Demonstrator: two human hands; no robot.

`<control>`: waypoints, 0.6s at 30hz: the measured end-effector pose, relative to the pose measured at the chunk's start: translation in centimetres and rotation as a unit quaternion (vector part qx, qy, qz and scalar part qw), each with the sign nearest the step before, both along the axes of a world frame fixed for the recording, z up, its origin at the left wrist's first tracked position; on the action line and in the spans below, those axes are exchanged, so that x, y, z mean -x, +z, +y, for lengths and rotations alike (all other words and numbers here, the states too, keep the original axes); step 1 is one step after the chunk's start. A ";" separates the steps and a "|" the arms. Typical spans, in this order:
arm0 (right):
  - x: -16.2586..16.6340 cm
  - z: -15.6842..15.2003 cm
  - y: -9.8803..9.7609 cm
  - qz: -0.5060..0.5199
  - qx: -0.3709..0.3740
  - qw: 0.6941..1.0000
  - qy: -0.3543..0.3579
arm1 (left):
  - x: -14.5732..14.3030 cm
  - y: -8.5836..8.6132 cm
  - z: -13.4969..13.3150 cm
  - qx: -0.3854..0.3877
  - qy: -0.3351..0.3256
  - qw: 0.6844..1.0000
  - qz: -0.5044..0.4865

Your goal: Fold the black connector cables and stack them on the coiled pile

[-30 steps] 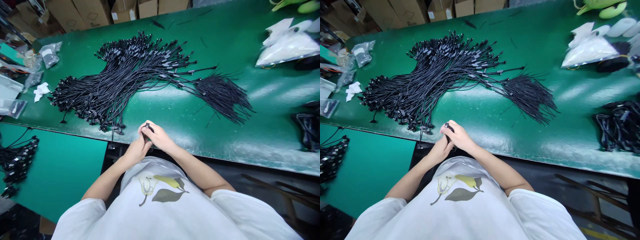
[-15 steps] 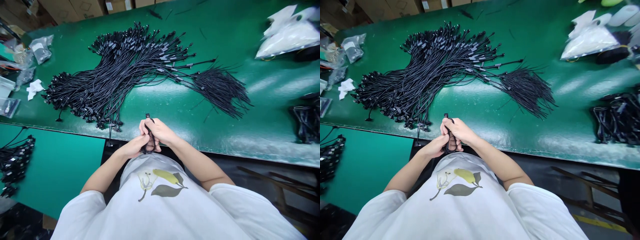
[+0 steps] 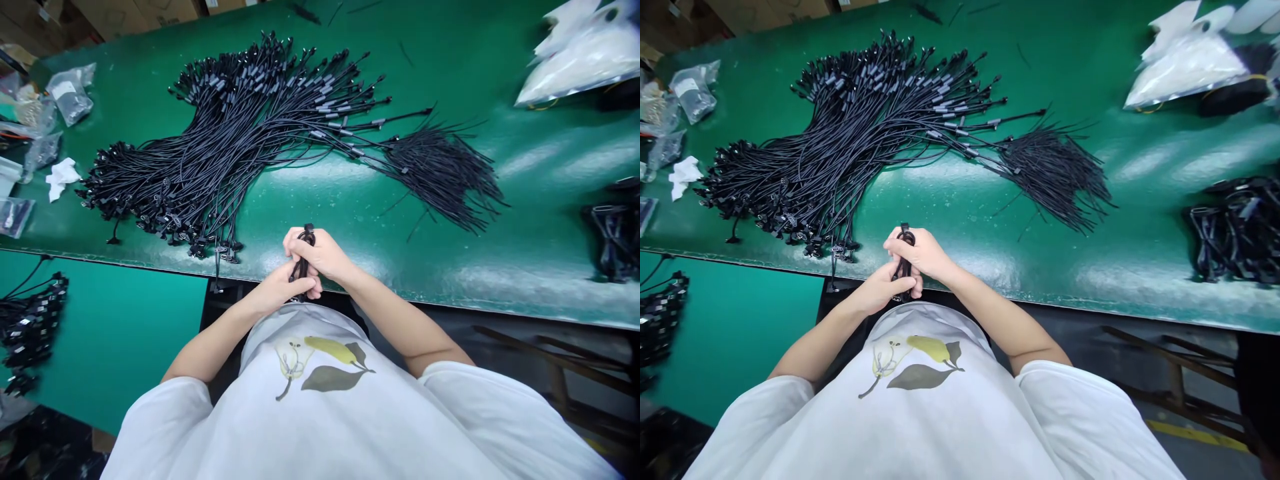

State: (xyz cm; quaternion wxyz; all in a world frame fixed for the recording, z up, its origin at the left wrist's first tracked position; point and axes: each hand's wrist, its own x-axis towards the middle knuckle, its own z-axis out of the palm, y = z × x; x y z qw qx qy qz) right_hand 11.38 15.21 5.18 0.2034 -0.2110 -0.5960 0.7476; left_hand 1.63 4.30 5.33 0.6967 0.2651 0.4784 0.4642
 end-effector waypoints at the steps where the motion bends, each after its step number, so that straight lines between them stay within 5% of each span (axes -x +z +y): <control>1: -0.1 0.0 0.2 0.009 0.035 0.999 -0.005 | 0.0 -0.1 0.0 -0.001 0.006 1.000 0.010; 10: 0.0 0.4 1.7 0.122 0.305 0.944 -0.028 | -1.1 -0.6 -0.1 0.038 0.023 0.986 -0.161; 18: -0.4 0.6 1.6 0.086 0.289 0.953 0.026 | -2.1 -0.3 -0.3 0.117 -0.046 0.945 -0.303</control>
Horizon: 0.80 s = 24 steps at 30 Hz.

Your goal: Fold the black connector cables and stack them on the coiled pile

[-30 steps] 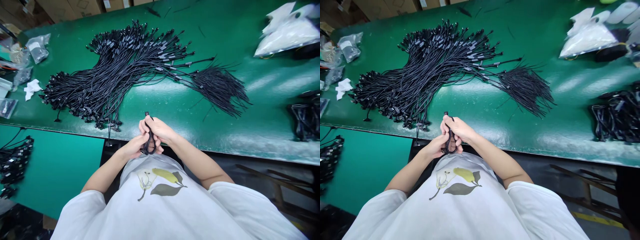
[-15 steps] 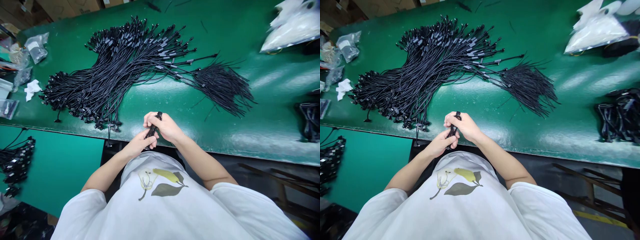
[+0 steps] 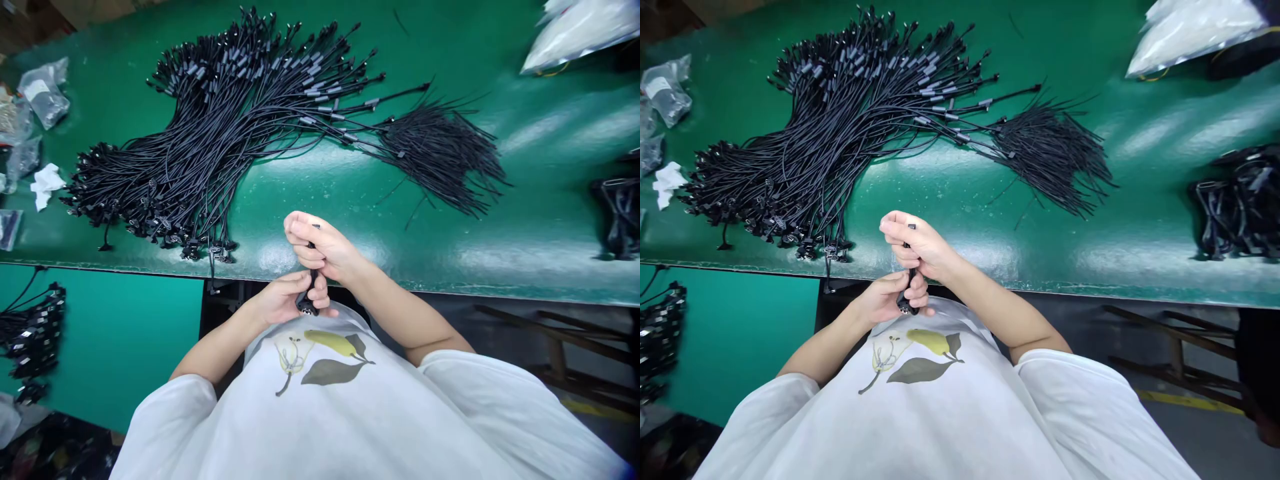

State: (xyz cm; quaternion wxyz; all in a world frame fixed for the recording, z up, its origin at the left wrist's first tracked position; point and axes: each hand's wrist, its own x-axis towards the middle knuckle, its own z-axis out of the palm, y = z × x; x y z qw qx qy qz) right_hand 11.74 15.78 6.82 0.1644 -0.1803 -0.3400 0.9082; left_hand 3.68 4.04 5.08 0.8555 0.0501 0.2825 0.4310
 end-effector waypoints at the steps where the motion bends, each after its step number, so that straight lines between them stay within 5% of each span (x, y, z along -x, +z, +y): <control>1: -0.1 0.0 -0.4 -0.010 -0.024 1.000 -0.014 | -0.2 -0.1 0.1 -0.002 0.004 1.000 0.010; 4: -0.7 0.1 -2.1 -0.069 -0.176 0.974 -0.125 | 0.1 -0.5 1.1 -0.022 0.122 0.987 0.100; 7: -1.8 -0.6 -3.7 -0.146 -0.417 0.870 -0.219 | 1.4 -0.9 2.6 -0.062 0.323 0.923 0.201; 9: -2.2 -1.5 -4.4 -0.167 -0.554 0.793 -0.191 | 2.3 -0.9 3.3 -0.071 0.388 0.888 0.237; 12: -1.9 -2.9 -4.6 -0.181 -0.653 0.723 -0.136 | 2.7 -0.7 3.7 -0.058 0.374 0.884 0.274; 19: -0.3 -3.4 -5.1 -0.208 -0.674 0.699 -0.117 | 2.0 -0.7 3.4 -0.051 0.383 0.872 0.301; 24: 0.1 -3.0 -5.7 -0.188 -0.640 0.731 -0.145 | 1.4 -0.5 3.3 -0.054 0.395 0.865 0.304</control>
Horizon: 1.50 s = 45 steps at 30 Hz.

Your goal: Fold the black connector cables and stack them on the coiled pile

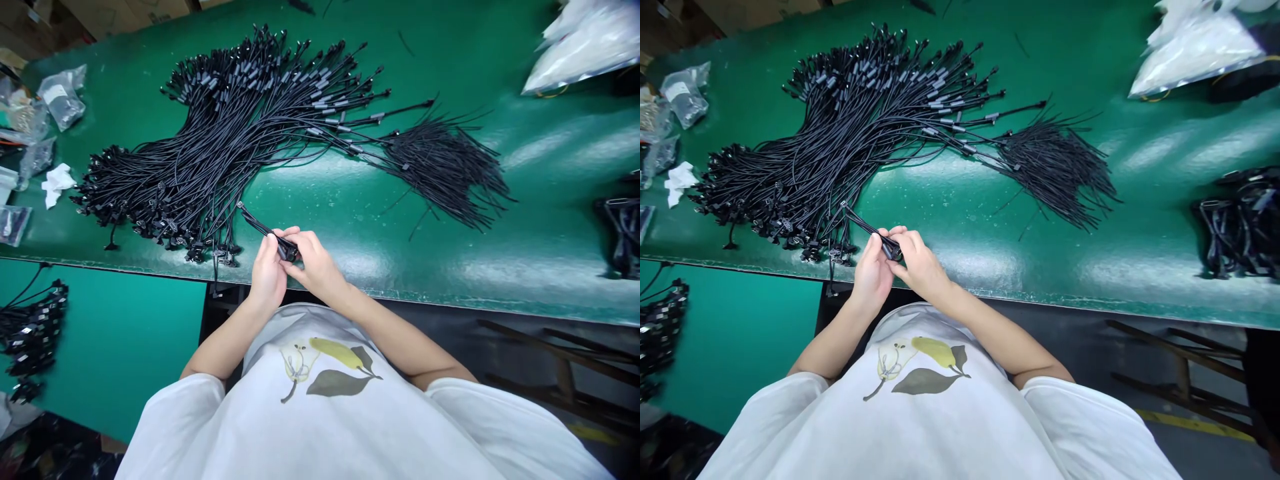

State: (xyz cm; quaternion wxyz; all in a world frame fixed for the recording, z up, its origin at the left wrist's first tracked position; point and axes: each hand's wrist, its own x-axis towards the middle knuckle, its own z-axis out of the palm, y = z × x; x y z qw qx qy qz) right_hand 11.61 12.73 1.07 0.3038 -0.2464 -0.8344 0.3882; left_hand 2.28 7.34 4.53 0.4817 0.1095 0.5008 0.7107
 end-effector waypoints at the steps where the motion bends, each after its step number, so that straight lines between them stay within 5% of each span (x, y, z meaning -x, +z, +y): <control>1: 0.1 0.1 -0.1 0.008 0.013 1.000 -0.007 | -0.2 0.1 0.0 0.005 -0.003 1.000 0.003; 14: -0.4 1.4 0.3 0.023 0.151 0.988 0.034 | 0.1 0.2 0.3 -0.013 -0.015 0.999 0.043; 19: -1.8 1.2 1.6 -0.036 0.063 0.995 0.068 | 0.7 0.0 0.3 -0.031 -0.028 0.994 0.102; 23: -4.5 1.4 5.0 -0.061 -0.056 0.996 -0.020 | 1.8 0.8 0.1 -0.030 -0.088 0.976 0.198; 25: -4.9 1.9 6.4 -0.055 -0.100 0.993 -0.013 | 2.0 1.4 -0.2 -0.010 -0.137 0.958 0.253; 28: -4.3 3.4 6.6 -0.052 -0.149 0.978 0.137 | 2.1 2.6 -0.8 0.043 -0.275 0.907 0.318; 34: -5.5 4.6 4.9 -0.173 -0.361 0.874 0.275 | 2.9 4.6 -2.7 0.085 -0.555 0.787 0.258; 39: -7.2 3.6 4.7 -0.190 -0.418 0.838 0.296 | 2.2 3.6 -3.3 0.107 -0.544 0.832 0.015; 45: -7.6 5.0 3.8 -0.196 -0.339 0.880 0.269 | 1.5 1.6 -2.9 0.136 -0.475 0.869 -0.034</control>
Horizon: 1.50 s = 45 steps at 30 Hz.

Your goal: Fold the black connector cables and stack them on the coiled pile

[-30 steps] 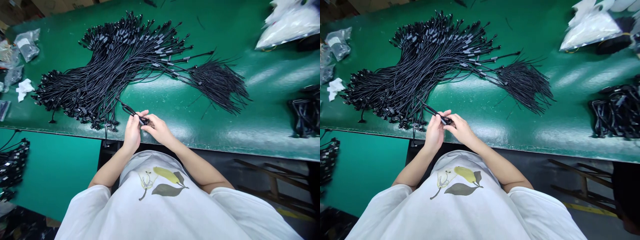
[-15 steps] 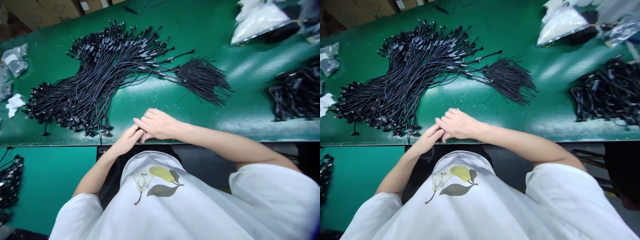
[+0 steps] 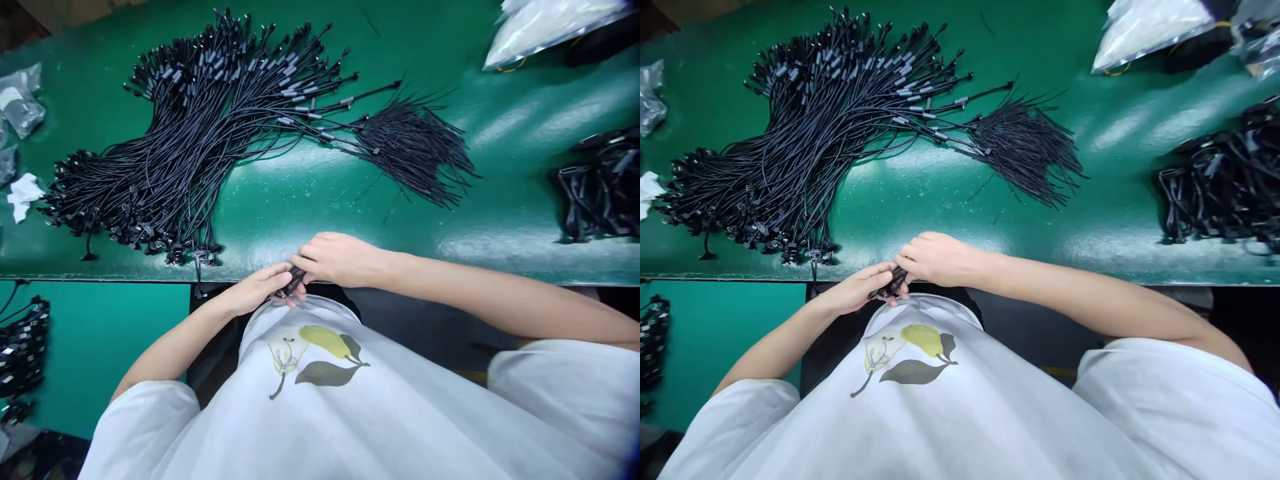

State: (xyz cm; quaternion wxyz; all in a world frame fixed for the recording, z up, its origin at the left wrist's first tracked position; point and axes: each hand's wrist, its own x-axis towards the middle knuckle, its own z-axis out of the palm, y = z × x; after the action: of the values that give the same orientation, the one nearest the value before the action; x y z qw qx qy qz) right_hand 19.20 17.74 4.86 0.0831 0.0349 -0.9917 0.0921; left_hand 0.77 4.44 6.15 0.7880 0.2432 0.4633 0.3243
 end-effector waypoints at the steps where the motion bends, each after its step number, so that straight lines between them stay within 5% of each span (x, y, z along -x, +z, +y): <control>1: -0.2 0.4 0.0 0.003 0.041 0.999 -0.021 | 0.1 -0.1 0.0 -0.004 0.014 1.000 -0.003; 5: -1.2 1.5 0.0 0.042 0.249 0.964 -0.080 | 0.8 -0.1 0.2 -0.023 0.053 0.998 0.013; 10: -2.0 1.9 0.4 0.125 0.354 0.908 -0.189 | 1.8 -0.3 0.2 -0.085 0.026 0.985 0.151; 15: -3.2 2.3 2.2 0.196 0.497 0.782 -0.322 | 3.9 -0.6 -0.3 -0.197 -0.002 0.923 0.331; 17: -3.2 2.0 3.2 0.180 0.472 0.804 -0.315 | 4.1 0.1 -0.4 -0.292 0.054 0.832 0.469; 19: -2.4 1.4 4.2 0.130 0.417 0.862 -0.256 | 3.4 1.4 -0.4 -0.383 0.117 0.719 0.568; 21: -1.2 0.5 5.2 0.084 0.375 0.907 -0.172 | 1.9 3.0 -0.1 -0.430 0.087 0.680 0.588; 22: -0.5 0.2 5.6 0.073 0.366 0.917 -0.141 | 1.2 3.8 0.0 -0.429 0.042 0.697 0.573; 24: 0.5 -0.1 6.3 0.064 0.379 0.914 -0.128 | 0.6 5.1 0.3 -0.374 -0.037 0.786 0.491; 25: 0.6 -0.1 6.4 0.059 0.403 0.902 -0.144 | 1.0 5.7 0.3 -0.329 -0.039 0.844 0.422; 27: 0.3 0.4 5.8 0.040 0.484 0.852 -0.195 | 3.0 6.8 -0.1 -0.248 0.061 0.937 0.237; 28: -0.1 0.7 5.2 0.029 0.530 0.818 -0.220 | 4.5 7.3 -0.4 -0.228 0.150 0.952 0.138; 30: -1.1 0.7 3.5 0.006 0.590 0.765 -0.258 | 7.4 8.1 -1.1 -0.232 0.340 0.911 -0.004; 31: -1.5 0.4 2.7 -0.006 0.592 0.760 -0.269 | 8.5 8.2 -1.4 -0.240 0.401 0.884 -0.030; 33: -1.8 -0.9 1.6 -0.037 0.539 0.800 -0.261 | 9.0 7.7 -1.6 -0.250 0.436 0.864 0.021; 36: -1.2 -3.4 2.2 -0.087 0.417 0.888 -0.172 | 5.8 5.4 -1.3 -0.257 0.292 0.886 0.251; 39: 0.1 -4.3 3.9 -0.071 0.360 0.921 -0.128 | 1.4 3.3 -1.1 -0.292 0.061 0.872 0.388; 42: 0.8 -2.9 4.7 -0.002 0.354 0.914 -0.196 | -0.2 2.6 -1.5 -0.259 -0.048 0.903 0.341; 45: 0.0 -0.8 4.1 0.021 0.395 0.884 -0.250 | 1.8 2.8 -2.1 -0.177 -0.001 0.979 0.105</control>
State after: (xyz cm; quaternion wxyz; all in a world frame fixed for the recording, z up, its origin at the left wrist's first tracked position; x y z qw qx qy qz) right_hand 19.17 16.97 8.98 0.1311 -0.2483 -0.8468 0.4518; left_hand -1.02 2.34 8.99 0.6800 0.4123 0.4780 0.3730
